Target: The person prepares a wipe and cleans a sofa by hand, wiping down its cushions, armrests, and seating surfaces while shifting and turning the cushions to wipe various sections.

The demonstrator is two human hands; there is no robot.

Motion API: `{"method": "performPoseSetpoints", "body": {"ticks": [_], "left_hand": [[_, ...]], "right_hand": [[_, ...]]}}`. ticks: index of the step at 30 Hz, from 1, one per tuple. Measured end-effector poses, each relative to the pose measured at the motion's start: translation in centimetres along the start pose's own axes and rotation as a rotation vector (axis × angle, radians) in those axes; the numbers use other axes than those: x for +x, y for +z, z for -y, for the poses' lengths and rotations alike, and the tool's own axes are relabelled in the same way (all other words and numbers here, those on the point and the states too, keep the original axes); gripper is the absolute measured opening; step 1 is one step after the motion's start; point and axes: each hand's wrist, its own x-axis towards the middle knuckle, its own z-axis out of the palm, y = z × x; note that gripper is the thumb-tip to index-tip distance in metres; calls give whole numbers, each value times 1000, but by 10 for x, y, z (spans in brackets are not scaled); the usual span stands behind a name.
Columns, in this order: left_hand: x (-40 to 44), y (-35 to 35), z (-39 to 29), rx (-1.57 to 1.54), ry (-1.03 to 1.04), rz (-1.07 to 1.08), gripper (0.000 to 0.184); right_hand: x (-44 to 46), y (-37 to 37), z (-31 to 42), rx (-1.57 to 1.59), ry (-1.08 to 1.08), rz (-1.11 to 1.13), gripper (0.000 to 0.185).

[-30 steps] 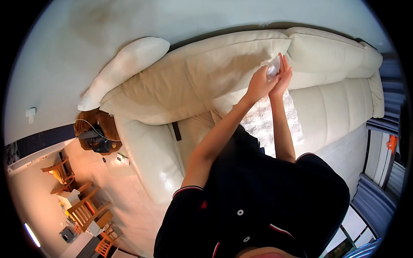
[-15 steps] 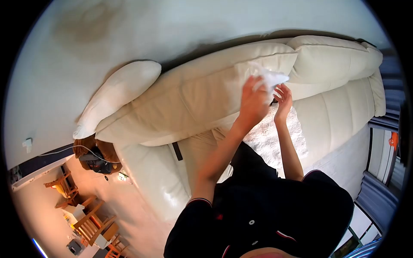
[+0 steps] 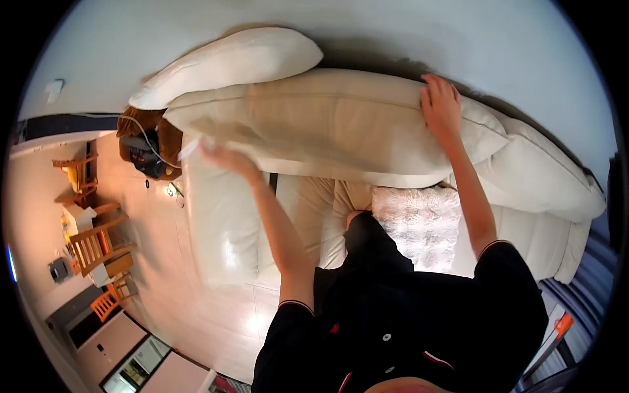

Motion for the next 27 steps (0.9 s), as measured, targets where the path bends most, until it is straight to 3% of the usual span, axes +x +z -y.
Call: {"method": "performPoseSetpoints", "body": {"ticks": [2,4,6,9,12,13,16,18,19,23,25,27], "left_hand": [[-32,42,4,8,-33,106,43],[-55,65,11,6,-4,100,46],[-81,69,9,-293,-94,12,50],[-129,79,16,-5,250,282,50],[-169,56,-48,134,471,583,44],[-177,44,-43,138,465,581,44],[-170,45,-25,16,439,593,33],[-170,33,-24,-99,106,472,22],[-168,25,-26,-23,46,514,22],[-178,46,-11,3,122,449,29],[-184,59,-9,197,360,262,44],[-198,78,-5,238,423,291,50]], "right_hand": [[0,25,-8,-110,-98,125,27],[5,33,-13,-100,-6,206,32],[7,29,-14,-148,-26,273,32],[7,41,-28,-234,-69,314,33],[2,34,-25,-238,-91,270,34],[2,32,-24,-99,-98,252,35],[-3,56,-36,-179,-80,157,34],[-11,44,-32,-191,-58,234,34],[-15,40,-31,-166,-74,227,34],[-1,62,-45,-163,-109,133,33],[-5,75,-55,-114,-113,91,32],[-7,79,-57,-36,-118,34,32]]}}
